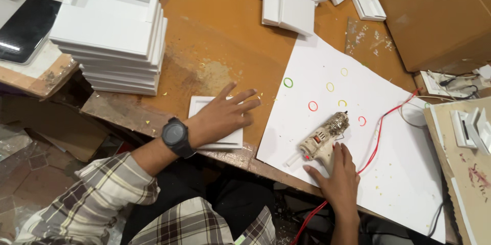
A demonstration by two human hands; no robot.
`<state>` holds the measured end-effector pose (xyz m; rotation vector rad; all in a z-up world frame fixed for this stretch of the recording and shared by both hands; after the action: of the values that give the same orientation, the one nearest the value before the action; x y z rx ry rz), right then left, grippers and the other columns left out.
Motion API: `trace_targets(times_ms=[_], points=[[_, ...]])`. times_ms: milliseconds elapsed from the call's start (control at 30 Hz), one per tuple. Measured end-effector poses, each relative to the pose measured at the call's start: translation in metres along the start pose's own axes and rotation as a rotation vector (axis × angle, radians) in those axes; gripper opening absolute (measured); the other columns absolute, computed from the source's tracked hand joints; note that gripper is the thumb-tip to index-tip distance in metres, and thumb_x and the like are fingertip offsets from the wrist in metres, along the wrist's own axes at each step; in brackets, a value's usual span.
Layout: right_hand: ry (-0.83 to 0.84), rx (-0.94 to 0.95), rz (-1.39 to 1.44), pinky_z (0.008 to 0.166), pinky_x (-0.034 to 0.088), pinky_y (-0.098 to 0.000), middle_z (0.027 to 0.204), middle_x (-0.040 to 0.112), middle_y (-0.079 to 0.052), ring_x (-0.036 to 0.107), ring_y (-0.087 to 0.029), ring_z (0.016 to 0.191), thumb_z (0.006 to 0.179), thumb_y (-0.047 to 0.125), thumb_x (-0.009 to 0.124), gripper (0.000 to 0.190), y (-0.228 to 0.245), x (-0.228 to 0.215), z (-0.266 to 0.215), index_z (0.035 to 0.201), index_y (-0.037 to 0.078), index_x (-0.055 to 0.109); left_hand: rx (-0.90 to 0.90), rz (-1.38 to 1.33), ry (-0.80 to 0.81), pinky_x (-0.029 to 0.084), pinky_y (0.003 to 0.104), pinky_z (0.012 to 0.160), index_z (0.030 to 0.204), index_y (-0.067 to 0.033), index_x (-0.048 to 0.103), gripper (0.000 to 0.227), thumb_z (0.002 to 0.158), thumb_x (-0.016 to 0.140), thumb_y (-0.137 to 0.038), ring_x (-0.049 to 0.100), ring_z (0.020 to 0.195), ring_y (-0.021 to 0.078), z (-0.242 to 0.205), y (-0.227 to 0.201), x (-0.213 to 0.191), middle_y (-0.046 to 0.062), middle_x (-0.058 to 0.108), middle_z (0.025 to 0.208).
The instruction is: The person assembles small white rectangular boxes by applying hot glue to the edges of flat panels and pressing them together. They repeatedly pick up panels, apply glue, join them, and inspect the assembled units. Finished boxes are stacked on the table.
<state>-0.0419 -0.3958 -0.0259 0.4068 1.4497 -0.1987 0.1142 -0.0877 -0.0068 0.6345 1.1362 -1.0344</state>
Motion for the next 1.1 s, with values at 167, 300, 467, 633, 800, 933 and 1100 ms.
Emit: trace_targets(times_ms=[167, 300, 467, 633, 800, 933, 1100], points=[[-0.052, 0.080, 0.029, 0.103, 0.046, -0.0491, 0.146, 0.052, -0.014, 0.054, -0.036, 0.127, 0.076, 0.038, 0.085, 0.081, -0.006, 0.008, 0.003, 0.144, 0.008, 0.053, -0.120, -0.289, 0.059, 0.037, 0.056, 0.103, 0.139, -0.0026, 0.055, 0.062, 0.085, 0.075, -0.025, 0.042, 0.137, 0.0374, -0.028, 0.002, 0.016, 0.019, 0.050, 0.145], [-0.096, 0.125, 0.088, 0.097, 0.050, -0.0473, 0.139, 0.056, -0.013, 0.057, -0.034, 0.123, 0.075, 0.028, 0.086, 0.071, -0.017, 0.021, 0.007, 0.139, 0.009, 0.059, -0.193, -0.328, 0.142, 0.041, 0.053, 0.098, 0.138, -0.0030, 0.056, 0.080, 0.072, 0.084, -0.037, 0.049, 0.124, 0.0358, -0.059, 0.008, 0.018, 0.017, 0.055, 0.136], [-0.179, 0.123, 0.592, 0.099, 0.053, -0.0482, 0.130, 0.063, -0.019, 0.064, -0.034, 0.118, 0.077, 0.018, 0.081, 0.066, -0.036, 0.014, 0.014, 0.138, 0.004, 0.060, -0.264, -0.335, 0.079, 0.053, 0.048, 0.084, 0.112, -0.0009, 0.067, 0.041, 0.083, 0.074, -0.028, 0.064, 0.100, 0.0369, -0.056, 0.009, 0.015, 0.016, 0.067, 0.108], [-0.099, 0.100, 1.438, 0.103, 0.056, -0.0534, 0.129, 0.061, -0.025, 0.061, -0.037, 0.123, 0.092, 0.013, 0.062, 0.053, -0.032, -0.021, -0.013, 0.140, -0.008, 0.052, -0.399, -0.420, 0.076, 0.054, 0.051, 0.072, 0.090, 0.0001, 0.074, 0.042, 0.095, 0.065, -0.041, 0.069, 0.078, 0.0386, -0.028, 0.010, 0.017, 0.020, 0.070, 0.081], [0.045, 0.218, 1.491, 0.102, 0.049, -0.0542, 0.119, 0.068, -0.027, 0.066, -0.042, 0.114, 0.074, 0.008, 0.054, 0.061, 0.010, -0.024, -0.060, 0.133, -0.006, 0.047, -0.473, -0.576, 0.277, 0.055, 0.050, 0.070, 0.087, -0.0028, 0.077, 0.053, 0.098, 0.051, -0.048, 0.070, 0.069, 0.0402, -0.009, 0.026, 0.020, 0.023, 0.070, 0.074], [0.470, -0.030, 1.534, 0.108, 0.051, -0.0528, 0.111, 0.071, -0.026, 0.069, -0.038, 0.114, 0.080, 0.011, 0.058, 0.049, 0.063, 0.012, -0.088, 0.123, -0.014, 0.057, -0.371, -0.621, 0.262, 0.054, 0.051, 0.073, 0.088, 0.0002, 0.076, 0.055, 0.100, 0.048, -0.046, 0.068, 0.071, 0.0438, -0.004, 0.038, 0.022, 0.026, 0.071, 0.079], [0.535, -0.210, 1.218, 0.095, 0.061, -0.0451, 0.099, 0.077, -0.015, 0.075, -0.028, 0.100, 0.083, 0.017, 0.055, 0.036, 0.104, 0.046, -0.084, 0.110, -0.003, 0.068, -0.409, -0.638, 0.327, 0.053, 0.053, 0.074, 0.090, 0.0011, 0.074, 0.060, 0.101, 0.045, -0.049, 0.068, 0.074, 0.0463, -0.002, 0.048, 0.031, 0.027, 0.070, 0.080]])
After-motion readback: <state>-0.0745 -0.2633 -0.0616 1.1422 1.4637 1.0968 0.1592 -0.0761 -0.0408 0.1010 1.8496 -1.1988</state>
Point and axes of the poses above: each hand's wrist, its own z-axis towards the middle knuckle, its own x-axis out of the palm, y = z × x, the point moved 2 cm from there along z, towards the middle knuckle
